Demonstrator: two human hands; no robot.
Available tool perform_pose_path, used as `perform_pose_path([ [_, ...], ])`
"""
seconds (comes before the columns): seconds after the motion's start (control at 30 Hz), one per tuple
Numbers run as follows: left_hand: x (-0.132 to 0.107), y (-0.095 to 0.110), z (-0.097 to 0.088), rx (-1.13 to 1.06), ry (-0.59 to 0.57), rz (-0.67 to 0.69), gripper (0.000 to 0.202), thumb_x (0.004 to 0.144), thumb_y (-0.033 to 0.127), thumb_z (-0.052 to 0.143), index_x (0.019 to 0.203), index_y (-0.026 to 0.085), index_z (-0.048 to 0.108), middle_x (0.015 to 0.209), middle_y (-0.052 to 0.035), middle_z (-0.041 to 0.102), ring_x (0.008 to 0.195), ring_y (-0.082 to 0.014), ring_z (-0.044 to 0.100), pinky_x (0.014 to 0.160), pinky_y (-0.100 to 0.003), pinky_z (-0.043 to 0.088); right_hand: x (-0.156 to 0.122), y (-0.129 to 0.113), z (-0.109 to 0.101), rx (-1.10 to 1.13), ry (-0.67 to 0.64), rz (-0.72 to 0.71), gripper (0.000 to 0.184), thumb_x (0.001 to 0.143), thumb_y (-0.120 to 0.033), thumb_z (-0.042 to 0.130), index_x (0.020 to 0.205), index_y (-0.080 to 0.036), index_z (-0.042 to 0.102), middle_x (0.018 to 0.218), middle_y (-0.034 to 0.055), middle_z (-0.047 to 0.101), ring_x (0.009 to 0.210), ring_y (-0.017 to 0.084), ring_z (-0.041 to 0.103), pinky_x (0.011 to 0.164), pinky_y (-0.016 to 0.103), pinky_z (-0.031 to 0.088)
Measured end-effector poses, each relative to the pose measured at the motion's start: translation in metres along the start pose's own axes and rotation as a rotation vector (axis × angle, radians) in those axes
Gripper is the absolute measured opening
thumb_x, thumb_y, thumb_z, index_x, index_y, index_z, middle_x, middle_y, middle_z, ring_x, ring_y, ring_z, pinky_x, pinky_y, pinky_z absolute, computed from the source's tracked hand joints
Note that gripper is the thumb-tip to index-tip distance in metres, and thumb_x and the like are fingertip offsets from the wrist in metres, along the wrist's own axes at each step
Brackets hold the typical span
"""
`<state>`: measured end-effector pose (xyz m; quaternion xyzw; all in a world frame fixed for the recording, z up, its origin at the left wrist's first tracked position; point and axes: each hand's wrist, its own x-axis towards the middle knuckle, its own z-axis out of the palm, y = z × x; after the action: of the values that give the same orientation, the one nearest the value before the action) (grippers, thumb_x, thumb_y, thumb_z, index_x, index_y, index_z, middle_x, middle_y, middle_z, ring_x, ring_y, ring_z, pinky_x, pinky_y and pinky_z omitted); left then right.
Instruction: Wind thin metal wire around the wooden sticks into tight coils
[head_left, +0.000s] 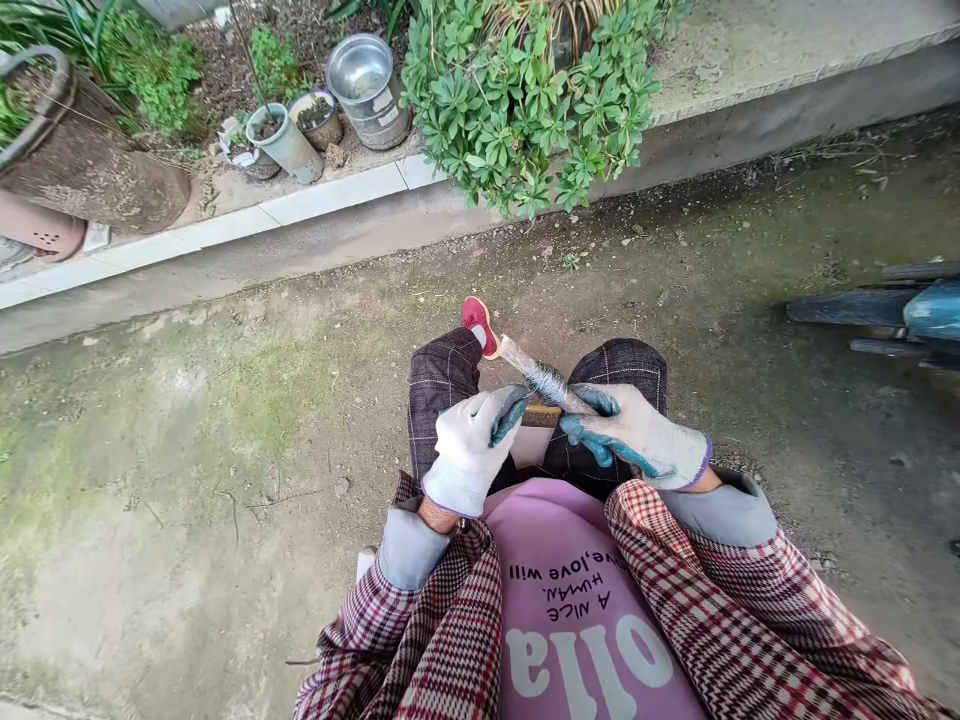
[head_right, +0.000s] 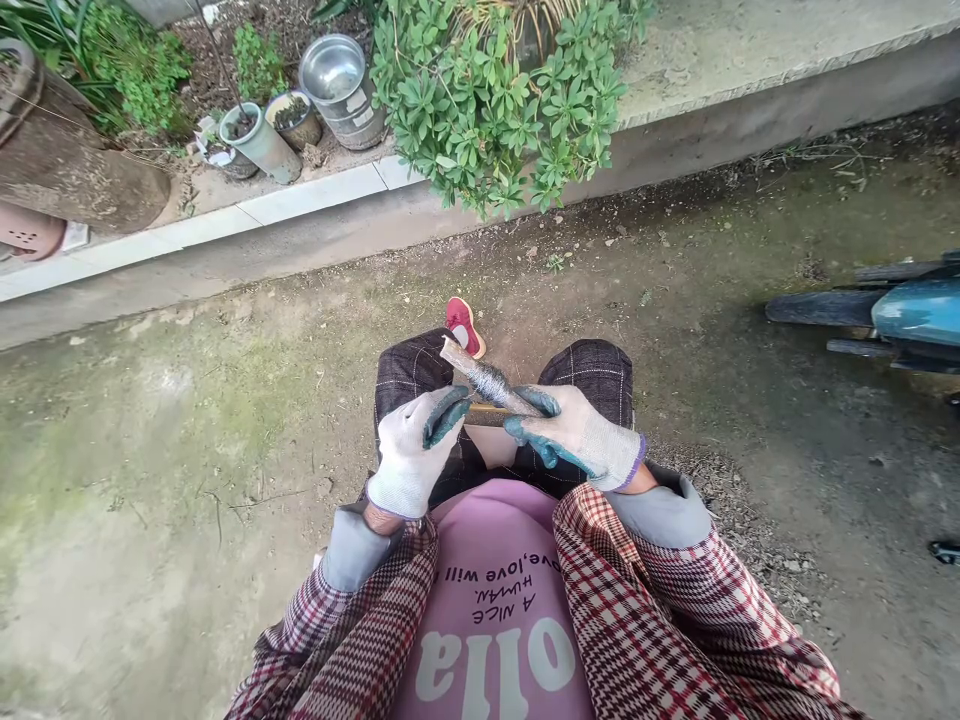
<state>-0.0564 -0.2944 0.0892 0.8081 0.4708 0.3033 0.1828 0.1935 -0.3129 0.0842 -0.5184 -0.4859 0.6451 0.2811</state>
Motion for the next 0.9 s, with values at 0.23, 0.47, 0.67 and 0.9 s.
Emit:
perform_pose_path([
  [0.23, 0.001, 0.001, -0.001, -0.015, -0.03, -0.051, 0.021, 0.097, 0.02, 0.067, 0.115, 0.021, 0.077, 0.097, -0.0059, 0.082, 0.085, -0.0192, 0.077, 0.08, -0.03, 0.061, 0.0, 0.001, 0.002, 0.01, 0.008, -0.014, 0.04, 0.086, -0.054, 0.079, 0.095, -0.015, 0.074, 0.072, 0.0008, 0.068, 0.054, 0.011, 0.054, 0.049, 0.024, 0.043],
  [0.47, 0.011, 0.02, -0.007, -0.432, -0.04, -0.431, 0.011, 0.089, 0.021, 0.07, 0.096, 0.017, 0.078, 0.095, -0.0051, 0.082, 0.087, -0.0181, 0.077, 0.081, -0.028, 0.061, 0.001, -0.001, 0.005, -0.059, 0.062, -0.066, 0.034, 0.085, -0.049, 0.077, 0.087, -0.015, 0.072, 0.073, 0.0001, 0.065, 0.062, 0.012, 0.052, 0.056, 0.025, 0.043],
  [0.67, 0.016, 0.026, 0.001, -0.632, 0.029, -0.646, 0.004, 0.078, 0.022, 0.072, 0.079, 0.018, 0.072, 0.077, -0.0006, 0.073, 0.074, -0.0149, 0.067, 0.069, -0.025, 0.054, 0.0, -0.002, 0.013, -0.189, 0.133, -0.129, 0.03, 0.085, -0.046, 0.076, 0.086, -0.016, 0.073, 0.073, 0.0003, 0.066, 0.065, 0.014, 0.054, 0.06, 0.026, 0.044],
  [0.9, 0.013, 0.021, 0.018, -0.916, 0.077, -0.861, 0.011, 0.069, 0.028, 0.072, 0.073, 0.018, 0.068, 0.06, 0.0058, 0.059, 0.048, -0.0067, 0.043, 0.046, -0.021, 0.035, -0.001, 0.0, 0.019, -0.143, 0.212, -0.129, 0.033, 0.08, -0.044, 0.08, 0.103, -0.019, 0.079, 0.087, 0.004, 0.076, 0.079, 0.023, 0.067, 0.073, 0.033, 0.053],
])
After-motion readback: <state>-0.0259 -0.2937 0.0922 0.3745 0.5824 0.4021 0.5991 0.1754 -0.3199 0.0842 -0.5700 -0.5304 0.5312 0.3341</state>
